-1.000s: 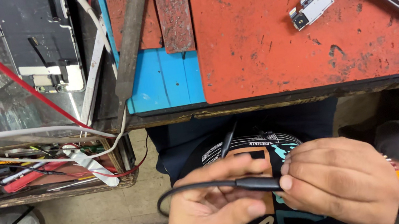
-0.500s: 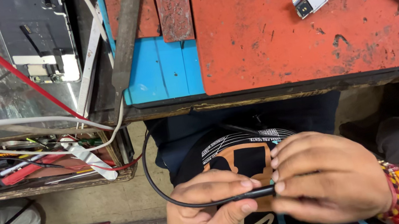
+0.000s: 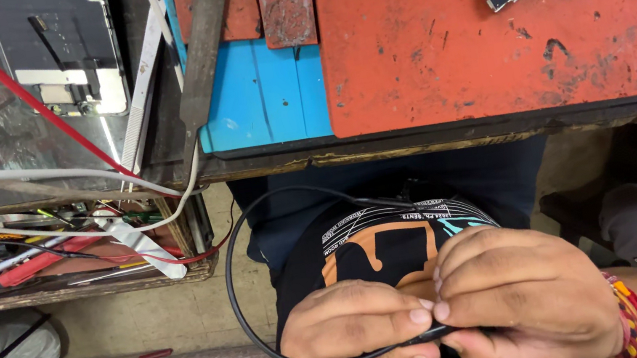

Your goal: The person joins the internal wiring of a pair of neckband headphones, then fits the plastic casing sections together using a pair of tweezers and their hands at a workstation.

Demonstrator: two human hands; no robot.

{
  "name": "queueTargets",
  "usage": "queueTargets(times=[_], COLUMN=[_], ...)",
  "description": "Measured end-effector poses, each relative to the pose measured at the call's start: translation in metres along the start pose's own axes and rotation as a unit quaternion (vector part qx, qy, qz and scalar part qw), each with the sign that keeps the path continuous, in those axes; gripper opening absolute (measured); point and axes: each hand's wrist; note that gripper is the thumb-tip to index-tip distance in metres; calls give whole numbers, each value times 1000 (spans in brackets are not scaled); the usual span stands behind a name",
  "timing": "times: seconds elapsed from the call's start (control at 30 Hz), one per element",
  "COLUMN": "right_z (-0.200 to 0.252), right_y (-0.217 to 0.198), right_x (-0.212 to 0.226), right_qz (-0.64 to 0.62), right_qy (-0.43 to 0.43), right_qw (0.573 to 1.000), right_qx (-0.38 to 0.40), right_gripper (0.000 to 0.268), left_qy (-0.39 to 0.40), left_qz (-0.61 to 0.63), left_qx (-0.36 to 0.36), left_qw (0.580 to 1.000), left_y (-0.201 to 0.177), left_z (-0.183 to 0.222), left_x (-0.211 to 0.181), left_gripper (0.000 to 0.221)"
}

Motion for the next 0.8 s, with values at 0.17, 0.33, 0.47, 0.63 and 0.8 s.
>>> queueTargets(times=[0.17,0.33,0.47,0.63,0.8], right_z=[-3,-8,-5,4,5], right_y=[0,-7,-13,-11,-10], right_x=[-4,-7,-8,-8,-9], right_qz=[1,-3,-10,-8,-5], right_qy=[-24,-50,-42,-27,-34], right_qw=[1000,999,999,999,999], right_qx=[-2,4,16,21,15], right_gripper=[21,20,21,21,22], left_qy=[6,-32,-29,-29,-9], left_qz=[-6,49,47,48,37], left_qx=[-30,6,3,-1,14], left_qw=[1000,998,998,998,999], left_y=[4,1,-4,-3,-2], left_z=[-2,-7,-7,-4,-7], left_x=[0,-2,-3,-3,-3], left_gripper=[24,29,29,26,27])
Point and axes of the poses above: each hand's wrist, its own z-axis away from the middle knuckle, its own y-axis out of the palm, x = y × z, and after that the axes turned 15 degrees about -y, right-handed
